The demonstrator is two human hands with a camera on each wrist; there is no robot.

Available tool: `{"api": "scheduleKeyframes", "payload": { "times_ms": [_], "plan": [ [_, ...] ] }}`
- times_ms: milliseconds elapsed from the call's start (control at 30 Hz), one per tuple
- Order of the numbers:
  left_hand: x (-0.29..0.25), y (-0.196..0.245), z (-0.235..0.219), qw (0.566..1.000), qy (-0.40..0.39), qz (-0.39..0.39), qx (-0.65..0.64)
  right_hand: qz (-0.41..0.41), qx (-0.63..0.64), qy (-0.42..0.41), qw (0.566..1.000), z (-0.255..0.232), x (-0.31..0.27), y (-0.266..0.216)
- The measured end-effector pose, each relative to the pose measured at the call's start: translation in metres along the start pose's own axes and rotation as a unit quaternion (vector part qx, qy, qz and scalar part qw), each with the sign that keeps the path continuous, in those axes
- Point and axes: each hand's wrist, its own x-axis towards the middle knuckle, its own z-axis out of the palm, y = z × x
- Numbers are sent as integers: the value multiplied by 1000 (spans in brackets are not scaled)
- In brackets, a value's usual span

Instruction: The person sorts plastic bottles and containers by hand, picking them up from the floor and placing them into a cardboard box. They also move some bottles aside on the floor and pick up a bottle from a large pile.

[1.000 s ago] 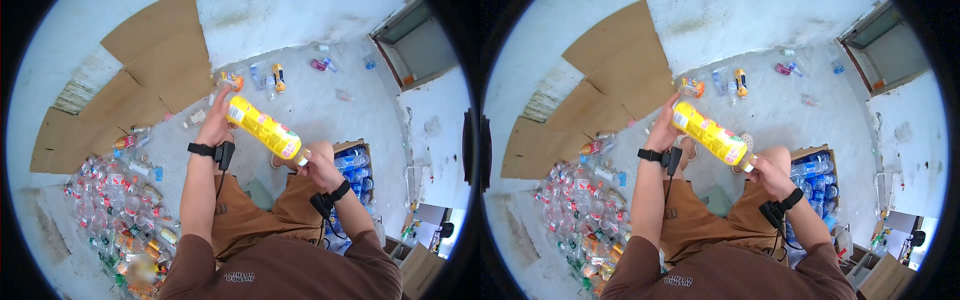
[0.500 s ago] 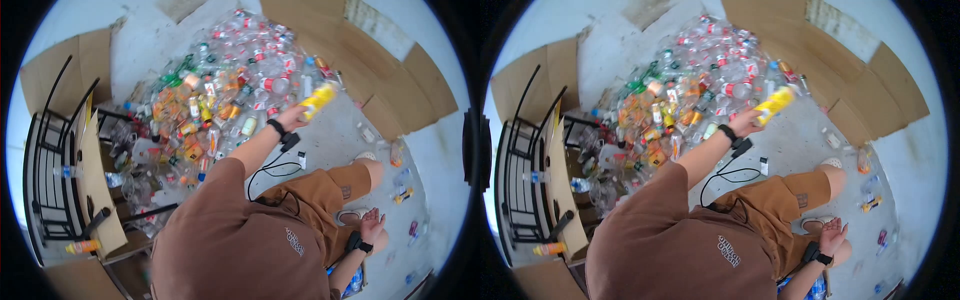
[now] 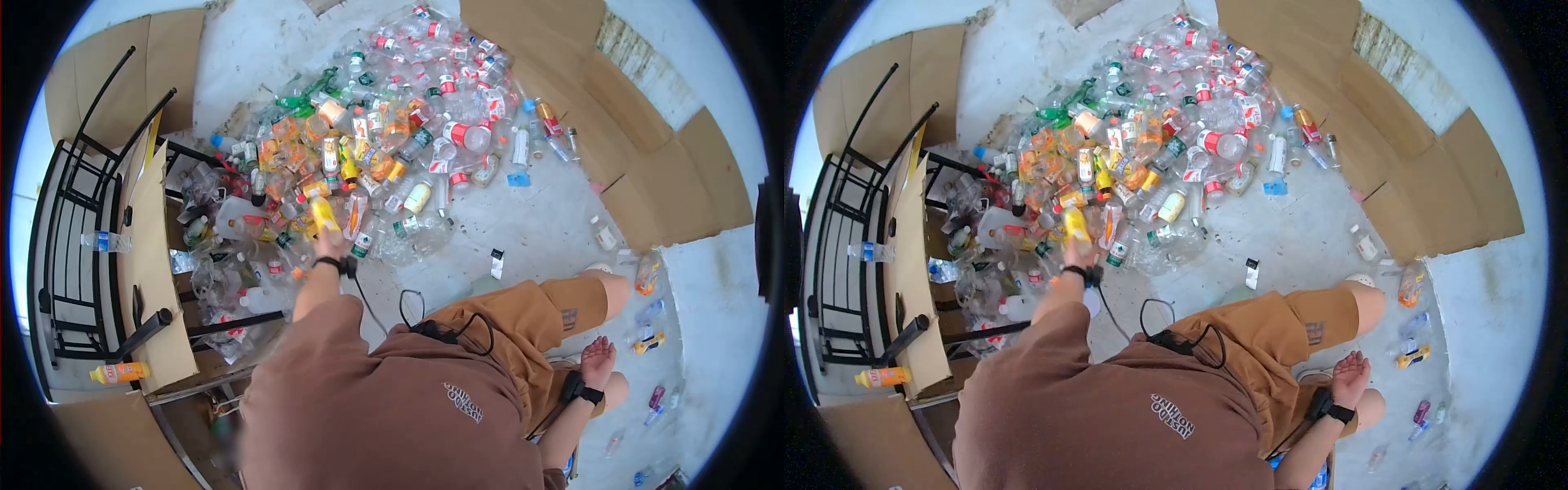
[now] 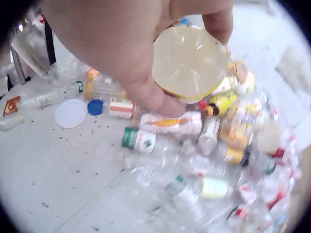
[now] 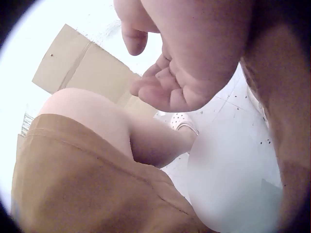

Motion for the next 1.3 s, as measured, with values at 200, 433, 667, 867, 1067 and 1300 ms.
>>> {"api": "scheduleKeyframes", "payload": {
  "times_ms": [200, 433, 667, 867, 1067, 1300],
  "plan": [
    [5, 33, 116, 939, -50, 212, 267, -10, -29, 18, 999, -3, -2, 1],
    [-60, -96, 199, 853, -170, -98, 484, -21, -25, 29, 999, -10, -18, 2],
    [-101, -119, 245, 673, -393, -217, 588, -26, -21, 40, 999, -12, -22, 2],
    [-94, -121, 251, 671, -358, -163, 628, -40, -16, 38, 998, -7, -24, 5],
    [-95, -124, 241, 667, -353, -148, 639, -35, -14, 45, 998, -5, -24, 4],
    [-92, -129, 254, 677, -404, -129, 602, -56, -38, 39, 997, -19, -14, 13]
  ]
}}
